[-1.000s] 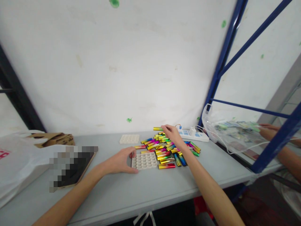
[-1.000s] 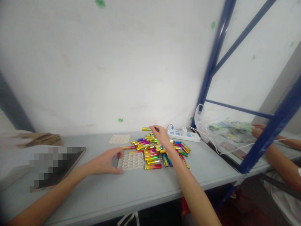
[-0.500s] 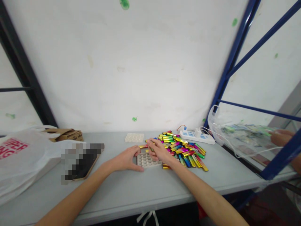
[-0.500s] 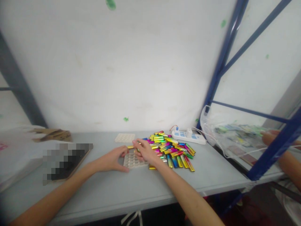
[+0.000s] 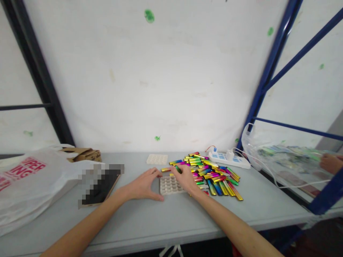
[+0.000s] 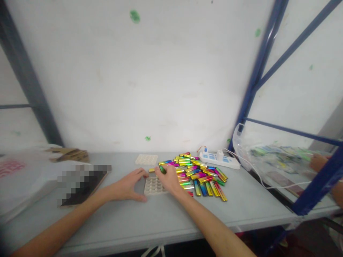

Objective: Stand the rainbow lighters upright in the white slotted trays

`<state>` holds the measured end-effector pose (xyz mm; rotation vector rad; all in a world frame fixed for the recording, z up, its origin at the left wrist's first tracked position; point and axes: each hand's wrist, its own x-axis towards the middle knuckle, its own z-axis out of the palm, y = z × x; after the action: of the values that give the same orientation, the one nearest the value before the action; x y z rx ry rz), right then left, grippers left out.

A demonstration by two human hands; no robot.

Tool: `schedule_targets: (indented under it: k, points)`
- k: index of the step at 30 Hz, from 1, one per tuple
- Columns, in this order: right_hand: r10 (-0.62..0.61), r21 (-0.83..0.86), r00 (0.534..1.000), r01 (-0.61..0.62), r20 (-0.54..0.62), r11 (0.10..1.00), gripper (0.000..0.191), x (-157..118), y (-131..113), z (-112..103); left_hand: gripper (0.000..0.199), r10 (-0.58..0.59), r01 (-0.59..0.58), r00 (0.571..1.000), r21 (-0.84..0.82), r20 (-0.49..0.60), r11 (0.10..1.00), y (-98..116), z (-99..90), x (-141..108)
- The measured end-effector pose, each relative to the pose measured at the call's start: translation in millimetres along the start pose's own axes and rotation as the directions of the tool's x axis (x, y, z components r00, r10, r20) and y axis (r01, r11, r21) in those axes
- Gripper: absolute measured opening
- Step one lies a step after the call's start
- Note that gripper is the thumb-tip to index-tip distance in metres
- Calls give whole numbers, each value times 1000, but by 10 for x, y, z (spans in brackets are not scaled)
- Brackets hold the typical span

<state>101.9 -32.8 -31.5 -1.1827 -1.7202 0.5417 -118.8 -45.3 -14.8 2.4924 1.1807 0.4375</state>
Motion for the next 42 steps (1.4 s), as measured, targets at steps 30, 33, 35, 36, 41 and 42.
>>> schedule_targets:
  k: [30,33,35,36,41,42]
  points:
    - [-309,-210,911,369,272,905,35,61,72,-22,73,-16,9,998,-121,-57,993,-129,97,51]
    - [-339,-265,865,448,370,854,31,105,95,-11,74,-21,15,999,-130,-45,991,-140,98,60]
    - [-333,-296,844,475,421,829,31,121,83,-1,75,-26,20,999,-134,-41,991,-141,96,63]
    - [-327,-312,838,482,436,819,32,121,72,2,74,-26,21,999,-132,-41,991,-138,94,62]
    - [-360,-283,823,507,439,814,36,127,74,-102,57,-1,-6,998,-118,-60,993,-101,73,35]
    - [-365,-271,837,493,407,827,36,151,107,-162,56,-6,-3,998,-117,-69,993,-91,66,27]
